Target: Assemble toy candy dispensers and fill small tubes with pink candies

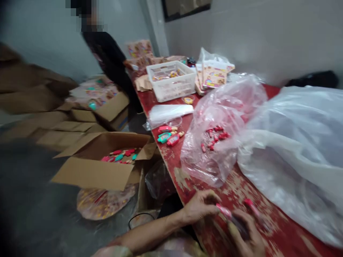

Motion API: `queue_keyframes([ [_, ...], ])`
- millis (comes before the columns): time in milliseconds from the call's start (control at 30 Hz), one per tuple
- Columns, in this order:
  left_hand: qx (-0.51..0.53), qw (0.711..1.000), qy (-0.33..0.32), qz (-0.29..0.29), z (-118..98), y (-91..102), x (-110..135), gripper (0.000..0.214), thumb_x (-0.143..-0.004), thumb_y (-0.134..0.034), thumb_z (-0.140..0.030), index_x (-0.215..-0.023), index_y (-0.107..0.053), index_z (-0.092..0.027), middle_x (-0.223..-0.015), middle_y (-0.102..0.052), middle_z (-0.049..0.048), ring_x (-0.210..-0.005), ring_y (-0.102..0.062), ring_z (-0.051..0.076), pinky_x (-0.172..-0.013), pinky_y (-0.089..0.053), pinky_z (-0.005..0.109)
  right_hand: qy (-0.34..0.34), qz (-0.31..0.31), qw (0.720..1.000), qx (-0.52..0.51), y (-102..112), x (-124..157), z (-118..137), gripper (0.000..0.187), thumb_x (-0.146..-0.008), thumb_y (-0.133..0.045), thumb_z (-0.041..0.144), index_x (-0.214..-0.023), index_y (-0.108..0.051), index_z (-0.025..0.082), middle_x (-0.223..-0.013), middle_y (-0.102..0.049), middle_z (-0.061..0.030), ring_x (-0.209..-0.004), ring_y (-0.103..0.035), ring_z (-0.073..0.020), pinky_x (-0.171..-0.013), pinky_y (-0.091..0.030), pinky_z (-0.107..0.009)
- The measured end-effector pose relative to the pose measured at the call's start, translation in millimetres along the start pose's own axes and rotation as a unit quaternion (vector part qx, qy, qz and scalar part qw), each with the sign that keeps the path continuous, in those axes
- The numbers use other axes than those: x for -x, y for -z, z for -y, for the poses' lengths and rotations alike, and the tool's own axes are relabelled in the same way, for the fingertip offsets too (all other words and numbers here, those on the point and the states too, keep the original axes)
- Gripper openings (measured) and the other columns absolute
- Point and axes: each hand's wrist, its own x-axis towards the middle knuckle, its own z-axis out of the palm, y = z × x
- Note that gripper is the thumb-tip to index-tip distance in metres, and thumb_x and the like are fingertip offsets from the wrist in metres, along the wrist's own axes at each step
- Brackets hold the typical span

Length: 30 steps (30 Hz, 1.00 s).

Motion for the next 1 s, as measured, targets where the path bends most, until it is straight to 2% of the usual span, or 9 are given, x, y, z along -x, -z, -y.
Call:
queue_keyframes([
  [100, -0.052, 0.999, -0.015, -0.002, -8.2, -1.6, 4.2, 0.02, -0.064, -0.073, -0.027, -0.079, -0.068, -0.014, -0.069, -0.062, -0.0008, -0.065, -0.054, 0.011, -0.067, -0.043, 0.025, 0.034, 0.009, 0.999, -0.031, -6.1, 2.8, 24.8, 0.033, -0.072, -0.066, 0.047, -0.092, -0.063, 0.021, -0.099, -0.063, -0.0048, -0.087, -0.061, -0.0223, -0.075, -0.051, -0.029],
  [200, -0.08, 0.996, -0.023, 0.033, -12.8, 1.9, 1.6, 0.019, -0.066, -0.072, -0.023, -0.084, -0.07, -0.016, -0.084, -0.065, 0.0026, -0.081, -0.06, 0.016, -0.078, -0.044, 0.027, 0.069, 0.034, 0.995, -0.063, -7.6, 1.3, 39.1, 0.021, -0.077, -0.062, 0.038, -0.091, -0.063, 0.022, -0.096, -0.061, -0.0044, -0.092, -0.058, -0.0212, -0.079, -0.048, -0.029],
  [267, -0.081, 0.995, -0.017, 0.047, -12.3, 3.6, -0.7, 0.019, -0.066, -0.072, -0.023, -0.085, -0.071, -0.018, -0.087, -0.064, 0.0023, -0.084, -0.06, 0.017, -0.079, -0.045, 0.027, 0.073, 0.048, 0.993, -0.081, -6.9, 2.1, 43.1, 0.016, -0.079, -0.06, 0.034, -0.09, -0.063, 0.022, -0.095, -0.06, -0.0037, -0.092, -0.057, -0.0198, -0.079, -0.048, -0.028],
  [433, -0.074, 0.996, 0.009, 0.051, -4.9, -0.2, -2.0, 0.023, -0.067, -0.073, -0.025, -0.089, -0.071, -0.02, -0.09, -0.065, 0.0017, -0.085, -0.059, 0.017, -0.081, -0.044, 0.027, 0.062, 0.043, 0.992, -0.102, -3.8, 7.2, 37.9, 0.015, -0.08, -0.062, 0.03, -0.094, -0.062, 0.023, -0.095, -0.06, -0.0018, -0.089, -0.057, -0.0175, -0.078, -0.045, -0.026],
  [667, -0.111, 0.99, -0.02, 0.087, 4.8, -7.6, -7.5, 0.019, -0.072, -0.071, -0.028, -0.09, -0.072, -0.021, -0.09, -0.066, 0.0032, -0.089, -0.06, 0.019, -0.085, -0.044, 0.029, -0.032, -0.002, 0.993, -0.113, -6.3, 12.2, 19.6, 0.026, -0.081, -0.058, 0.042, -0.092, -0.058, 0.019, -0.073, -0.06, -0.0001, -0.062, -0.056, -0.0153, -0.055, -0.042, -0.025],
  [733, -0.116, 0.99, -0.011, 0.084, 7.6, -7.4, -9.6, 0.021, -0.071, -0.071, -0.029, -0.091, -0.072, -0.02, -0.091, -0.066, 0.004, -0.089, -0.06, 0.02, -0.085, -0.044, 0.031, -0.034, -0.002, 0.995, -0.095, -4.1, 15.9, 18.6, 0.028, -0.083, -0.055, 0.042, -0.1, -0.055, 0.02, -0.078, -0.062, -0.001, -0.067, -0.058, -0.0163, -0.059, -0.044, -0.026],
  [833, -0.12, 0.99, 0.006, 0.068, 11.9, -6.6, -12.3, 0.024, -0.069, -0.073, -0.03, -0.09, -0.071, -0.021, -0.092, -0.066, 0.0039, -0.089, -0.06, 0.02, -0.083, -0.046, 0.031, 0.007, -0.006, 1.0, -0.017, 3.6, 20.9, 18.7, 0.033, -0.079, -0.058, 0.033, -0.109, -0.052, 0.021, -0.096, -0.062, -0.0033, -0.085, -0.057, -0.0178, -0.073, -0.044, -0.028],
  [933, -0.149, 0.985, -0.002, 0.087, 16.3, -8.1, -13.7, 0.023, -0.069, -0.073, -0.032, -0.089, -0.072, -0.021, -0.09, -0.065, 0.0038, -0.088, -0.059, 0.02, -0.083, -0.045, 0.032, -0.002, -0.027, 1.0, 0.009, 9.8, 22.7, 16.6, 0.017, -0.084, -0.048, 0.035, -0.084, -0.055, 0.02, -0.074, -0.058, 0.0002, -0.067, -0.052, -0.0145, -0.06, -0.039, -0.025],
  [1000, -0.18, 0.978, -0.013, 0.107, 18.7, -10.5, -14.1, 0.021, -0.07, -0.072, -0.033, -0.088, -0.072, -0.021, -0.087, -0.065, 0.0036, -0.086, -0.059, 0.019, -0.084, -0.045, 0.032, -0.023, -0.053, 0.998, 0.005, 11.8, 23.1, 15.0, 0.033, -0.089, -0.037, 0.041, -0.065, -0.048, 0.021, -0.057, -0.048, 0.0025, -0.054, -0.044, -0.0129, -0.052, -0.034, -0.025],
])
